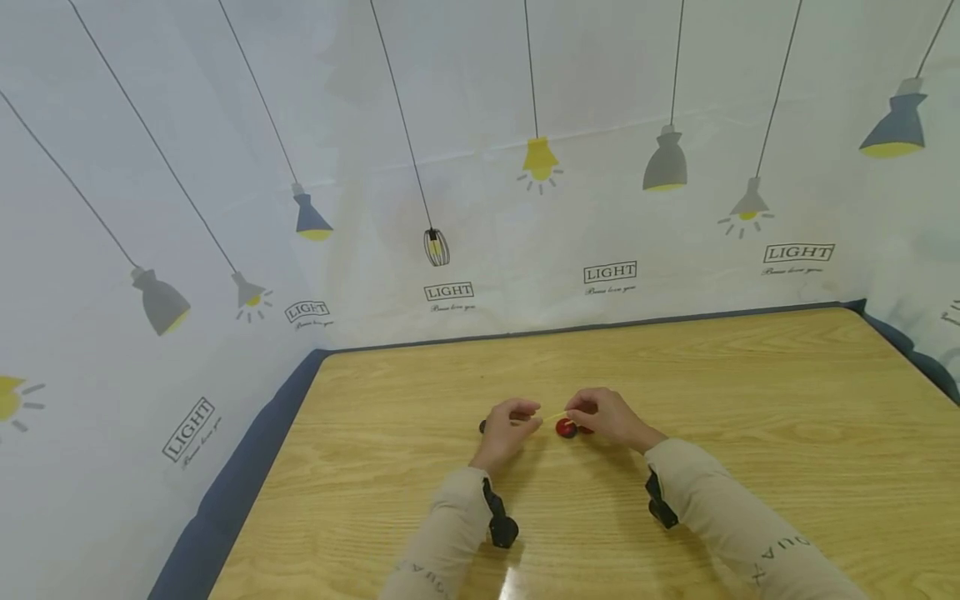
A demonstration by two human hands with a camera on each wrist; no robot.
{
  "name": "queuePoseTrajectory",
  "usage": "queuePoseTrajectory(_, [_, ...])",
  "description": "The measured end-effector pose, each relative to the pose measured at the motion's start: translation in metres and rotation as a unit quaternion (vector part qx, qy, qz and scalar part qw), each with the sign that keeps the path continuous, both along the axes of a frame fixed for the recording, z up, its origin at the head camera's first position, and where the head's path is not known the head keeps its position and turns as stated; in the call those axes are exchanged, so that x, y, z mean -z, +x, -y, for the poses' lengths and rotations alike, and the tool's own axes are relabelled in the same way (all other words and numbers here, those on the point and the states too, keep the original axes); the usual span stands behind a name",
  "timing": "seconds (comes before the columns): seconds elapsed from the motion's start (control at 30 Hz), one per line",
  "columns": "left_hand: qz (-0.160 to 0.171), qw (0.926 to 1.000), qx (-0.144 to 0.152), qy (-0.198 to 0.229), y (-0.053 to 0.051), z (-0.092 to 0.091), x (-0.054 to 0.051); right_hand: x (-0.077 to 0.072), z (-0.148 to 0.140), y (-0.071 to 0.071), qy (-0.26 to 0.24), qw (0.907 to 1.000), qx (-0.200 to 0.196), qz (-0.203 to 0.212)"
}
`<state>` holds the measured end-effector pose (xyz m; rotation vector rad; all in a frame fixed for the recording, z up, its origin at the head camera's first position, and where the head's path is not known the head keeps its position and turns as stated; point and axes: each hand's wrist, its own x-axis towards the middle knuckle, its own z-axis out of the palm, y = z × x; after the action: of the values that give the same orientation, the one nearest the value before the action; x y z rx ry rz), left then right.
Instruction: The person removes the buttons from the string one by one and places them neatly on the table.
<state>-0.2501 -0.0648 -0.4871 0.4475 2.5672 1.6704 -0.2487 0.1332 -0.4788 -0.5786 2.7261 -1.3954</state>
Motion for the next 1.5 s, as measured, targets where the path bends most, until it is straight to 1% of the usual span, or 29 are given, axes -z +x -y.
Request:
queuePoseTrajectory(0.13, [0.005, 1.0000, 0.003, 0.004, 0.002, -0.011, 0.000, 0.000, 0.001, 0.000, -0.001, 1.0000, -0.002, -0.001])
queuePoseTrajectory(0.27, [0.001, 1.0000, -0.001, 0.007, 0.001, -0.018, 0.005, -0.001, 0.003, -0.001, -0.001, 1.0000, -0.002, -0.003])
queuePoseTrajectory(0.43, [0.003, 0.9999, -0.001, 0.016, 0.001, -0.022, 0.009, -0.001, 0.004, -0.002, -0.001, 1.0000, -0.008, -0.006])
queuePoseTrajectory(0.57, [0.012, 0.9998, -0.002, 0.017, 0.001, -0.022, 0.008, -0.001, 0.005, -0.002, -0.005, 0.9999, -0.013, -0.009])
queuePoseTrajectory(0.77, [0.028, 0.9996, 0.004, 0.001, 0.003, -0.020, 0.004, 0.001, 0.006, -0.002, 0.005, 0.9998, -0.011, -0.014])
queuePoseTrajectory(0.9, [0.036, 0.9993, 0.010, -0.001, 0.004, -0.018, 0.001, 0.002, 0.006, -0.003, 0.011, 0.9996, -0.013, -0.021])
queuePoseTrajectory(1.1, [0.028, 0.9996, 0.006, 0.007, 0.003, -0.017, 0.000, 0.003, 0.007, -0.003, 0.021, 0.9994, -0.017, -0.024])
queuePoseTrajectory(1.33, [0.024, 0.9995, 0.001, 0.019, 0.002, -0.014, -0.001, 0.005, 0.010, -0.003, 0.012, 0.9996, -0.019, -0.017])
queuePoseTrajectory(1.4, [0.016, 0.9996, 0.003, 0.022, 0.004, -0.013, -0.004, 0.006, 0.011, -0.004, 0.012, 0.9995, -0.021, -0.019])
queuePoseTrajectory(1.5, [0.008, 0.9996, 0.009, 0.027, 0.013, -0.011, -0.017, 0.007, 0.012, -0.004, 0.012, 0.9994, -0.025, -0.021])
